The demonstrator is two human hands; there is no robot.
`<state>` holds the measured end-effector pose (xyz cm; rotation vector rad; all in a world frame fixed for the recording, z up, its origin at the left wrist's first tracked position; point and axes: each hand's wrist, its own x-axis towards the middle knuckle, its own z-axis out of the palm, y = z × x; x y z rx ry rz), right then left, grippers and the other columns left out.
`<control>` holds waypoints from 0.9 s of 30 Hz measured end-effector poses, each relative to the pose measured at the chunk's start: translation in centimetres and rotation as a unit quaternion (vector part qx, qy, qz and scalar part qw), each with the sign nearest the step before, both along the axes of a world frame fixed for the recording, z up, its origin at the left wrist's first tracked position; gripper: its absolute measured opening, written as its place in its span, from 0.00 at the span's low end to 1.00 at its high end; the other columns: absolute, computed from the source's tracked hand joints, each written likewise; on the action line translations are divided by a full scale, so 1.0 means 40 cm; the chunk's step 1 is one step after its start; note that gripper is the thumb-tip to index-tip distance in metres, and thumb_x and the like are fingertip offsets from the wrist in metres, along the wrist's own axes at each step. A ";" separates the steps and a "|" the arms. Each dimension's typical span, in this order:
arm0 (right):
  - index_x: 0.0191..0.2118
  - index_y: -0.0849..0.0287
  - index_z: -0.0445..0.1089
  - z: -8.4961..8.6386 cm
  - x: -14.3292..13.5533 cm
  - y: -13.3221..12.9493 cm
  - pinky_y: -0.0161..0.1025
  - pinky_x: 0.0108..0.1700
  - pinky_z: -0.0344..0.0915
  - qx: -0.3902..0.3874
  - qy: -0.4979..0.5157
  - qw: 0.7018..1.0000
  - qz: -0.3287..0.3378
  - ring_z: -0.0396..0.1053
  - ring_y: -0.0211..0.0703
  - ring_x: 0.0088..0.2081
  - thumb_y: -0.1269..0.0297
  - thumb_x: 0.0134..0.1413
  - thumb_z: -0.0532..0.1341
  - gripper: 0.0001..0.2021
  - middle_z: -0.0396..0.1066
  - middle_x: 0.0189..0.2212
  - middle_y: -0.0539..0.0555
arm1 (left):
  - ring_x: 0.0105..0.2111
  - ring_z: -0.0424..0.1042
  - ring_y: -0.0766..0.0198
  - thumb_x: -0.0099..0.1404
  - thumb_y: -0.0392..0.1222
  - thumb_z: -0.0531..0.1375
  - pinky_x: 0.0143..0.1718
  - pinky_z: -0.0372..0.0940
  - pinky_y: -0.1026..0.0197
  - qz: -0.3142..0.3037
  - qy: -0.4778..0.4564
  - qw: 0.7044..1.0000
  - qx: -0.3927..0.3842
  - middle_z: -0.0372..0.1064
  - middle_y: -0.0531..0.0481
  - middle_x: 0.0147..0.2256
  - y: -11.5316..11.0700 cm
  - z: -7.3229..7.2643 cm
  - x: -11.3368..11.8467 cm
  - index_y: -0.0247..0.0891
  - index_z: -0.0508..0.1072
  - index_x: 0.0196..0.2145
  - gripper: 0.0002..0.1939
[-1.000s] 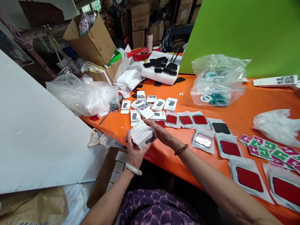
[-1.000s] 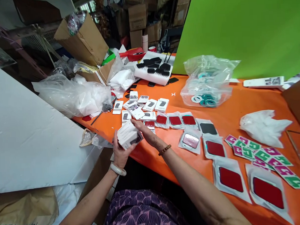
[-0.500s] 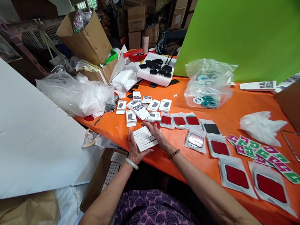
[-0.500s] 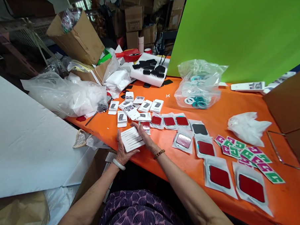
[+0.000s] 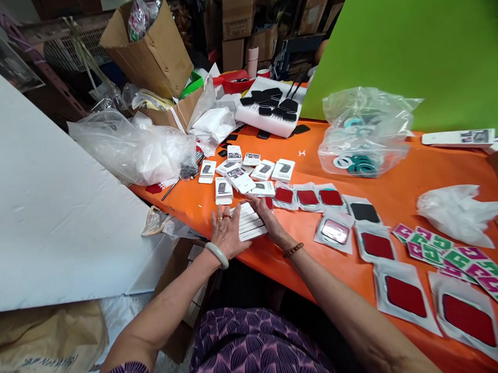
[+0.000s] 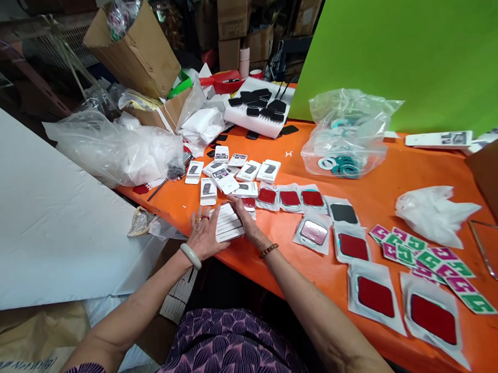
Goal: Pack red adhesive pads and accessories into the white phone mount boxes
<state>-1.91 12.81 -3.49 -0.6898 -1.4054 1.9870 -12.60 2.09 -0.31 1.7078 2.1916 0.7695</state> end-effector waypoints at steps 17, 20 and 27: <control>0.56 0.54 0.59 -0.036 0.147 -0.077 0.57 0.55 0.62 0.320 -0.223 0.919 -0.058 0.66 0.53 0.52 0.46 0.62 0.47 0.24 0.68 0.49 0.60 | 0.56 0.58 0.47 0.49 0.48 0.66 0.56 0.56 0.48 0.130 0.123 0.983 0.026 0.56 0.36 0.55 -0.284 0.066 -0.110 0.37 0.38 0.66 0.55; 0.57 0.58 0.60 -0.052 0.155 -0.109 0.59 0.55 0.61 0.415 -0.266 0.870 -0.022 0.64 0.58 0.53 0.48 0.61 0.49 0.24 0.66 0.52 0.63 | 0.54 0.58 0.44 0.47 0.44 0.66 0.55 0.55 0.45 0.261 0.141 0.955 -0.022 0.56 0.35 0.54 -0.421 -0.122 -0.128 0.36 0.43 0.65 0.53; 0.57 0.57 0.59 -0.061 0.158 -0.095 0.59 0.51 0.62 0.507 -0.308 0.805 0.026 0.65 0.62 0.50 0.49 0.61 0.49 0.24 0.66 0.50 0.64 | 0.50 0.60 0.37 0.54 0.39 0.62 0.49 0.51 0.39 0.375 0.091 0.903 -0.192 0.57 0.31 0.52 -0.534 -0.502 -0.174 0.36 0.55 0.62 0.39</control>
